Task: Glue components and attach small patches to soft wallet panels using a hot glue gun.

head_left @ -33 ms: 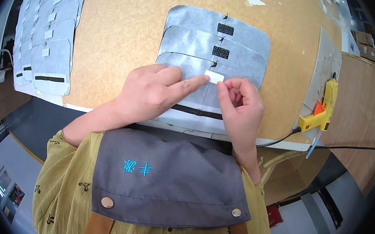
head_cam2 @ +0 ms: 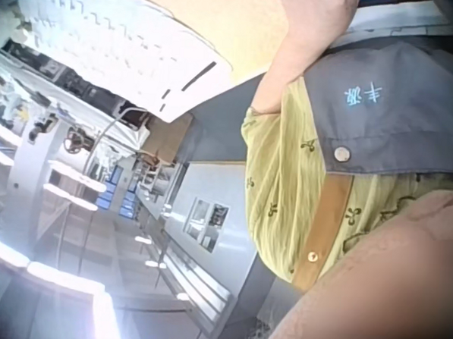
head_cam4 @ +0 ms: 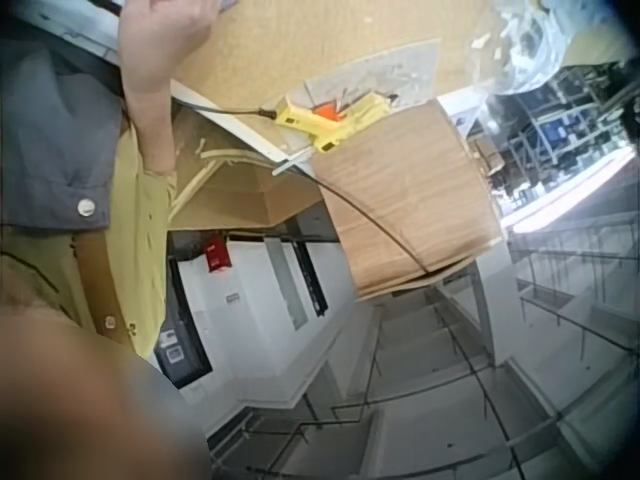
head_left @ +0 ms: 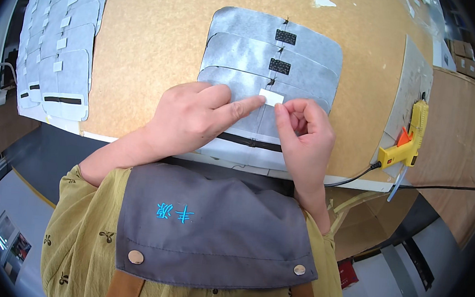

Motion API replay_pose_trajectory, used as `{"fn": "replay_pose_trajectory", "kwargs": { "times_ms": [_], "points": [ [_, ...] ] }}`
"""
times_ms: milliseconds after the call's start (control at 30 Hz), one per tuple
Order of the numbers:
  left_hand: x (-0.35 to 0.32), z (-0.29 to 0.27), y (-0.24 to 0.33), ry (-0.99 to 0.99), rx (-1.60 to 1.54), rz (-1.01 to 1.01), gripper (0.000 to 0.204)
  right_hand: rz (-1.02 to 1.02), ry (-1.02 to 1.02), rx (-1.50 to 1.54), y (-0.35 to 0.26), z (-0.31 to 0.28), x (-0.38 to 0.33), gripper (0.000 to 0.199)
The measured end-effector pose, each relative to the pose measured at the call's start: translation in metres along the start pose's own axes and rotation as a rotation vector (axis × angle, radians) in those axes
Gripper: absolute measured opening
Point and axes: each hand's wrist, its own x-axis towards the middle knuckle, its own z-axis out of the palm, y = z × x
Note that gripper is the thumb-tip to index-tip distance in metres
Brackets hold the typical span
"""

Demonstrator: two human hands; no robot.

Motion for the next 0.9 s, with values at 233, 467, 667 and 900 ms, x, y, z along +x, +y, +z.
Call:
{"fn": "replay_pose_trajectory", "kwargs": {
  "times_ms": [233,467,667,900],
  "points": [
    [0.001,-0.001,0.001,-0.033,0.033,0.011,0.055,-0.014,0.061,-0.109,0.002,-0.003,-0.003,0.015],
    [0.002,-0.005,0.001,-0.079,0.086,0.029,0.058,-0.454,0.057,-0.423,0.014,-0.013,-0.01,0.038],
    [0.003,-0.001,0.004,-0.041,0.046,-0.006,0.058,-0.477,-0.007,-0.582,0.013,-0.013,-0.014,0.045],
    [0.002,0.003,0.005,-0.016,0.057,-0.034,0.057,-0.443,-0.004,-0.573,0.016,-0.014,-0.013,0.042]
  ]
}}
